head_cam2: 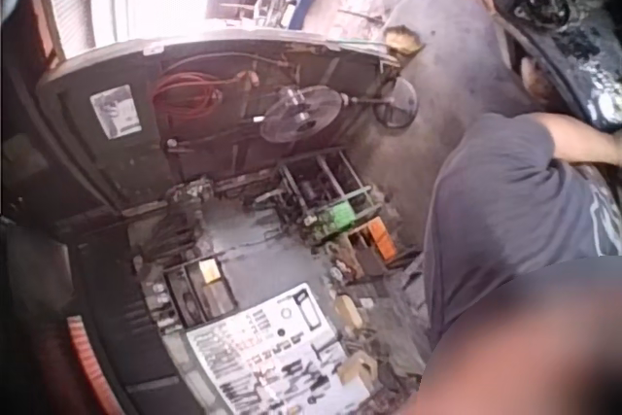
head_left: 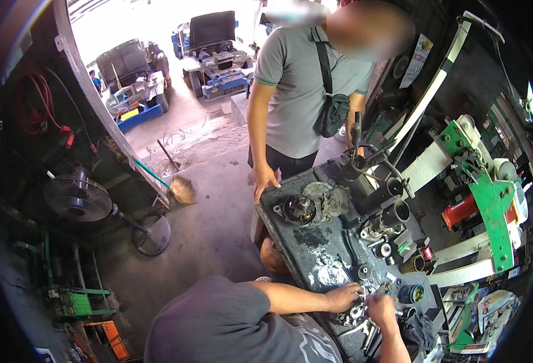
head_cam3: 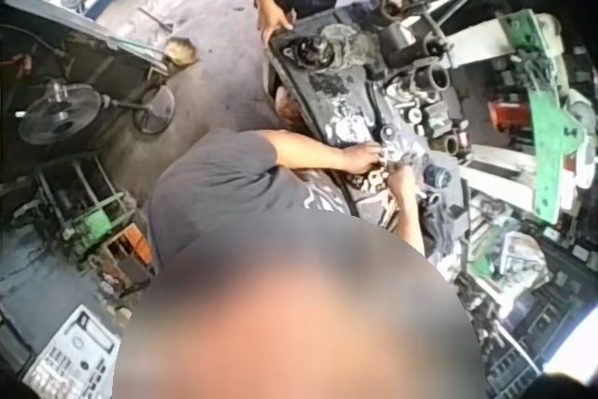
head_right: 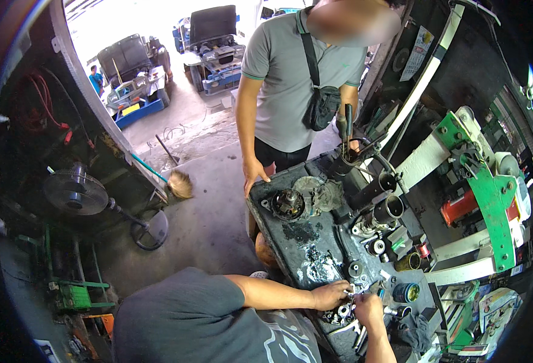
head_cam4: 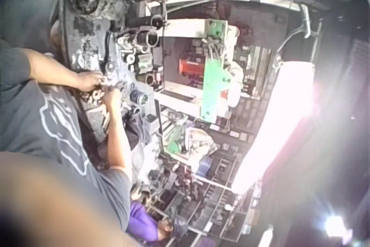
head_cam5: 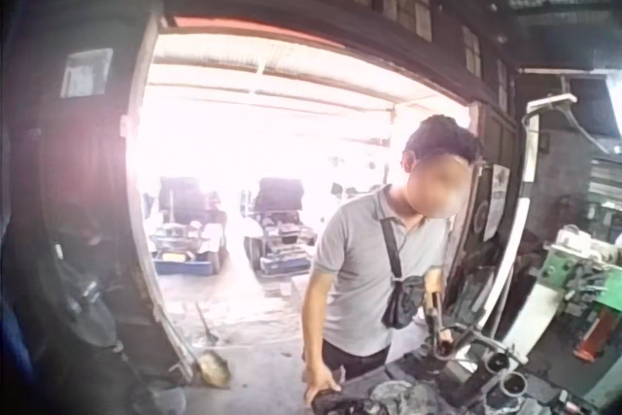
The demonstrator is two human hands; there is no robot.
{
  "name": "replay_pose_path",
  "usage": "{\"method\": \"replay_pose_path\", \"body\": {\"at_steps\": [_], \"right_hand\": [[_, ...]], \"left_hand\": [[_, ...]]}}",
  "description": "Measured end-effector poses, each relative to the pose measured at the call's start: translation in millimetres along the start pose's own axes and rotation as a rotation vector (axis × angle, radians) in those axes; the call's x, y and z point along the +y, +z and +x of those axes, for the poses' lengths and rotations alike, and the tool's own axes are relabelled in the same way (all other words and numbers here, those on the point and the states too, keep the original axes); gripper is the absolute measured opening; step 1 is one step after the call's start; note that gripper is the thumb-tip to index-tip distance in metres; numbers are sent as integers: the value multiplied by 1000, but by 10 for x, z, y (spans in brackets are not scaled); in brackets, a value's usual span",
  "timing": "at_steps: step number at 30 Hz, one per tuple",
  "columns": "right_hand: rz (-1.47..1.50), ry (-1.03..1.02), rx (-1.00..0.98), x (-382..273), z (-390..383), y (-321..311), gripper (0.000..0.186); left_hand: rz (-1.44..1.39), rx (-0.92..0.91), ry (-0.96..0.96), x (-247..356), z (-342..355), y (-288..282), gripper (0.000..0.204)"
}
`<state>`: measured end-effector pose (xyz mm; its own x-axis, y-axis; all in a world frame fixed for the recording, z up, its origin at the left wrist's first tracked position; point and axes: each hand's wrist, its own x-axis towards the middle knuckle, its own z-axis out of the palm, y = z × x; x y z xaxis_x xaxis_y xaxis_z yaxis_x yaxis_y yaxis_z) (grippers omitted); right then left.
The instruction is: The person disassembles a mechanical assembly on a workbench, removes small components, and wipes parts with a cloth. The person then reassembles the unit and places it on a nearby table.
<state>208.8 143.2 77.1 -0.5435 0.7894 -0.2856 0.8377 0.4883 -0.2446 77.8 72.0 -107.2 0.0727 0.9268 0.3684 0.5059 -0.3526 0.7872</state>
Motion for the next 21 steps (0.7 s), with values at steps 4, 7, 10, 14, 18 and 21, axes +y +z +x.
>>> {"method": "replay_pose_path", "body": {"at_steps": [4,7,10,14,18,21], "right_hand": [[-411,-741,386,66,-58,-197,31],[-455,-642,20,52,-70,-106,24],[-311,-247,44,-2,-18,164,37],[-347,-195,56,-36,-31,264,42],[-163,-193,78,-167,-134,258,38],[-67,48,135,-299,-126,366,41]], "left_hand": [[-357,56,-280,65,5,-26,30],[-70,-34,-33,15,11,-8,31],[-104,13,-18,-69,-6,52,21],[-140,-58,-66,-133,-36,87,19],[6,-28,39,-105,-89,93,27],[-92,-25,51,-46,-95,97,35]]}}
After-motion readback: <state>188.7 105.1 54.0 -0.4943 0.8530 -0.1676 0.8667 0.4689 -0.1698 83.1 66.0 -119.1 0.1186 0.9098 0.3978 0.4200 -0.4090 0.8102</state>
